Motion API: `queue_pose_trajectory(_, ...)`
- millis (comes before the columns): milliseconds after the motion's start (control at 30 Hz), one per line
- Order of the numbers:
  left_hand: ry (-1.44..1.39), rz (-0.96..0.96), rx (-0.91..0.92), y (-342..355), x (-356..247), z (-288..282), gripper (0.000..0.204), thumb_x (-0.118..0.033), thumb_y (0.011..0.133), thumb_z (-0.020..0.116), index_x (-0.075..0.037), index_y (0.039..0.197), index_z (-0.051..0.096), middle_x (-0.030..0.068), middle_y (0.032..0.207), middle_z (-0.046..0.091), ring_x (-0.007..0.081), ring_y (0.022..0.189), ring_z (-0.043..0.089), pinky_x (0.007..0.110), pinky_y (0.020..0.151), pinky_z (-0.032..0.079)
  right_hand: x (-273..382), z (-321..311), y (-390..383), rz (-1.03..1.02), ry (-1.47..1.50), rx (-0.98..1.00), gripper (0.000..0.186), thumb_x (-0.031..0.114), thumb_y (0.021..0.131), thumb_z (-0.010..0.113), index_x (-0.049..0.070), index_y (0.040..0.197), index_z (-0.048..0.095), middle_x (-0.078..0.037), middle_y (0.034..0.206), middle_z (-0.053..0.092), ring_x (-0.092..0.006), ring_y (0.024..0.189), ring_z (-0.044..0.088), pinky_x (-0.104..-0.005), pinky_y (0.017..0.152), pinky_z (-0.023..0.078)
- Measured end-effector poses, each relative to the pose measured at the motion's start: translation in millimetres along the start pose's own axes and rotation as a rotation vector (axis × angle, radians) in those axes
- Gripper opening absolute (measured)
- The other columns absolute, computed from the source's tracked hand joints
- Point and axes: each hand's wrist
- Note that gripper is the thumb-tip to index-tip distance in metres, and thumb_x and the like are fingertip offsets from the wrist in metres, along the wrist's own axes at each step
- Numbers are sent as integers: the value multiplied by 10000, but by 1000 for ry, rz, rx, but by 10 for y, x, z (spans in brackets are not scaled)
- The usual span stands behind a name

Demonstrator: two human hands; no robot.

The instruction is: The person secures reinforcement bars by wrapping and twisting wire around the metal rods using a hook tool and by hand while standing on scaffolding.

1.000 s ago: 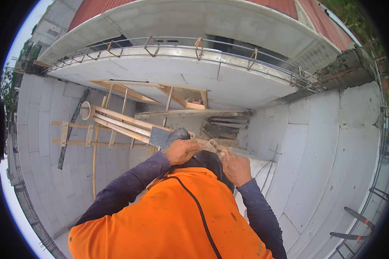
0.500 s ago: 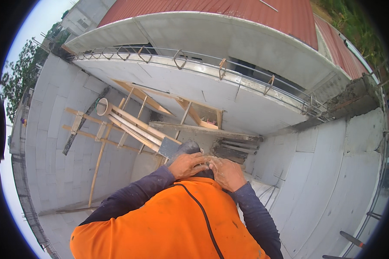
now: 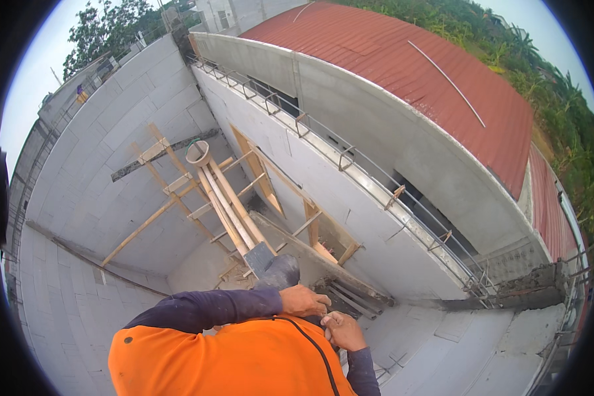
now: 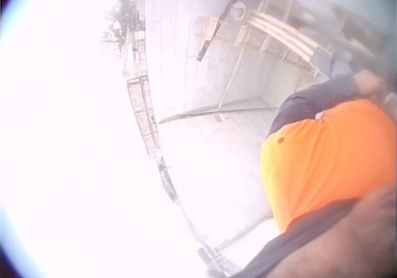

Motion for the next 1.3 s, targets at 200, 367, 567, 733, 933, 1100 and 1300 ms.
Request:
queue_pose_trajectory(200, -318, -199, -125, 4, 36, 152, 334, -366, 1072, 515, -86, 1175, 665, 209, 1032, 719, 425, 981, 689, 532, 833, 536, 86, -85, 72, 66, 643, -51, 274, 273, 1071, 561, 48, 945, 654, -38, 729, 676, -87, 576, 585, -252, 519, 459)
queue_pose_trajectory(367, -164, -170, -113, -48, 94, 133, 308, -338, 1076, 501, -100, 1197, 654, 151, 1121, 715, 405, 996, 696, 527, 834, 547, 214, 34, 203, -258, -394, -532, 258, 264, 1026, 576, 39, 1004, 701, -132, 725, 705, -220, 635, 700, -388, 626, 533)
queue_pose_trajectory(567, -120, -11, -22, -151, 226, 16, 295, -370, 1050, 529, -121, 1148, 653, 164, 1052, 712, 415, 1009, 678, 531, 812, 533, 278, -255, 206, -72, -300, 217, 237, 257, 1003, 615, 45, 986, 719, -129, 795, 726, -226, 668, 706, -408, 655, 549)
queue_pose_trajectory(733, -314, -97, -106, -289, 295, 72, 317, -382, 1048, 521, -114, 1167, 640, 176, 1062, 715, 421, 1021, 674, 537, 813, 515, 275, -233, 346, 187, 790, 257, 271, 243, 1023, 612, 32, 867, 678, -65, 774, 703, -162, 621, 651, -324, 561, 476)
queue_pose_trajectory(933, -222, -205, -31, -140, 241, -149, 339, -397, 1039, 523, -100, 1133, 659, 187, 1044, 725, 427, 1016, 681, 545, 817, 512, 343, -216, 588, -395, -589, -347, 251, 244, 1027, 551, 59, 945, 698, -175, 820, 713, -360, 729, 701, -467, 711, 546)
queue_pose_trajectory(1100, -77, -169, -17, -114, 305, -188, 311, -377, 1022, 561, -100, 1095, 684, 172, 1029, 724, 409, 1009, 685, 534, 829, 514, 842, -398, 425, -86, -841, 260, 239, 267, 1014, 546, 111, 986, 725, -166, 943, 731, -393, 883, 704, -481, 767, 529)
queue_pose_trajectory(1300, -119, -126, -140, -333, 269, -461, 283, -345, 1031, 564, -98, 1076, 696, 141, 1041, 708, 374, 1025, 682, 518, 851, 517, 734, -681, 96, -308, -758, 107, 314, 336, 1048, 523, 121, 1147, 729, -202, 1083, 760, -361, 946, 735, -509, 772, 593)
Point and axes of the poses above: each hand's wrist, its own y-axis towards the middle knuckle, its own z-axis out of the palm, x = y × z
